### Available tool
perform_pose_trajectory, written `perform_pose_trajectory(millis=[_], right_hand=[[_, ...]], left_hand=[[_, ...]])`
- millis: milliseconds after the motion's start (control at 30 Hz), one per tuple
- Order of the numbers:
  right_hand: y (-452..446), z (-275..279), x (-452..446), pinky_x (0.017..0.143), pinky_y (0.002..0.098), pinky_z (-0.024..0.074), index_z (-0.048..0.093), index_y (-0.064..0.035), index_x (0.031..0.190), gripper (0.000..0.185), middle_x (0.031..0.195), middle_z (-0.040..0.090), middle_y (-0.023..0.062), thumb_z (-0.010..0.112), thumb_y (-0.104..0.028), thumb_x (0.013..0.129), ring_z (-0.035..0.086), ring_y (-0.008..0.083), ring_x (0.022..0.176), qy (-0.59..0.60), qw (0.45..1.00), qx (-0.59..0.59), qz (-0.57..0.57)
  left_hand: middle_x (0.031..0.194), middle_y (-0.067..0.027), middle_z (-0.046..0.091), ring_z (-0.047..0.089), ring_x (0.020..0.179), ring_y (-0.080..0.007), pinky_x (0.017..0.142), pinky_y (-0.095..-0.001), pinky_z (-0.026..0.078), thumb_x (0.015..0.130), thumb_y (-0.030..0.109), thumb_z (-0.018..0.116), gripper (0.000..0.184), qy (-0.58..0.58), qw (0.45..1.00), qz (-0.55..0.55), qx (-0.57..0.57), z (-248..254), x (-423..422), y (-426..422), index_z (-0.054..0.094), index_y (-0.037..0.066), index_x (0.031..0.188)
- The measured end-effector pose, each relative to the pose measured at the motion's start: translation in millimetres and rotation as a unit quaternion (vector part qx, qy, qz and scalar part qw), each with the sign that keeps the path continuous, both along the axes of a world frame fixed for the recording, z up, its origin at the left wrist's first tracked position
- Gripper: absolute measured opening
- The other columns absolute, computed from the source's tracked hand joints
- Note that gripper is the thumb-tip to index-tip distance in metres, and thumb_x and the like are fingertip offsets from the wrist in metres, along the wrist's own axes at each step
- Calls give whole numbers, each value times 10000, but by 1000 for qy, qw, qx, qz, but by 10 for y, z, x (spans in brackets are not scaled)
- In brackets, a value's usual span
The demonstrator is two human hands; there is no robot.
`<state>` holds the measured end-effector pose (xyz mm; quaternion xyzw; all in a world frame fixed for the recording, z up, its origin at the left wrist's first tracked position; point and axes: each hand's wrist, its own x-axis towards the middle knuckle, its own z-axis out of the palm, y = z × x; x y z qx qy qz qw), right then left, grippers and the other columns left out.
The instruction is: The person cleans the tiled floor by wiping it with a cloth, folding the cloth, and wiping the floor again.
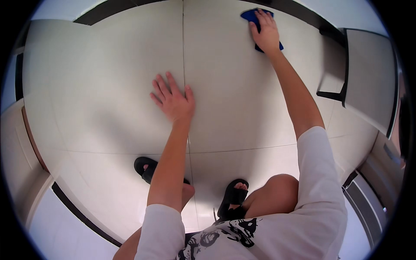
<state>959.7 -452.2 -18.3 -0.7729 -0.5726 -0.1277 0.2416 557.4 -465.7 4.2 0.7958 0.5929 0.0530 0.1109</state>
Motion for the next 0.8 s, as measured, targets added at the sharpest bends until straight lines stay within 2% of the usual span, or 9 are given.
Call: perform_pose_trajectory(millis=[100, 233, 367, 500, 567, 667, 800], right_hand=[[-85, 177, -321, 1197, 476, 413, 647, -61, 1387, 464, 1498, 612, 144, 707, -256, 970, 515, 403, 1428, 57, 990, -54, 113], [-696, 373, -972, 1170, 496, 447, 655, -72, 1361, 484, 1504, 601, 112, 744, -212, 906, 536, 362, 1413, 94, 957, -127, 243], [-1046, 417, -884, 1162, 486, 459, 664, -61, 1344, 474, 1478, 614, 127, 755, -192, 897, 543, 373, 1398, 73, 970, -134, 191], [-416, 209, -327, 1111, 495, 489, 676, -47, 1329, 452, 1427, 641, 143, 750, -198, 909, 591, 396, 1306, 43, 996, -31, 68], [46, 147, -145, 1093, 493, 492, 678, -41, 1328, 439, 1408, 648, 147, 734, -197, 922, 611, 395, 1247, 3, 999, -7, 41], [222, 102, -272, 1091, 485, 491, 681, -42, 1332, 440, 1411, 643, 144, 726, -196, 923, 596, 395, 1258, 0, 1000, -17, -12], [-417, 251, -668, 1076, 488, 495, 682, -44, 1322, 433, 1396, 645, 134, 724, -181, 914, 581, 391, 1259, 16, 995, -75, 66]], left_hand=[[1756, -184, 195, 126, 1634, -374, 1300, -598, 61, 1028, 490, 494, 779, 1, 1000, -2, 6, -16, -4, -11, 294, 119, 1683], [1757, -182, 193, 124, 1635, -372, 1300, -598, 66, 1030, 486, 495, 778, -1, 1000, -3, -1, 1, -21, 7, 287, 124, 1686], [1761, -170, 187, 120, 1637, -366, 1303, -594, 66, 1031, 492, 486, 775, 8, 1000, -1, -5, -20, -22, 13, 283, 135, 1689], [1765, -162, 178, 115, 1640, -362, 1304, -594, 62, 1030, 502, 480, 781, 17, 1000, 2, -8, -37, -24, -1, 279, 139, 1691], [1766, -161, 176, 115, 1640, -361, 1303, -596, 60, 1028, 504, 480, 784, 15, 1000, 3, -7, -38, -29, 10, 276, 140, 1692], [1766, -161, 176, 116, 1640, -360, 1302, -600, 57, 1027, 502, 484, 786, 6, 1000, 2, -11, -11, -23, -16, 273, 142, 1693], [1767, -162, 177, 119, 1639, -363, 1301, -603, 58, 1025, 495, 491, 785, -2, 1000, 3, -11, -11, -27, 12, 275, 143, 1693]])
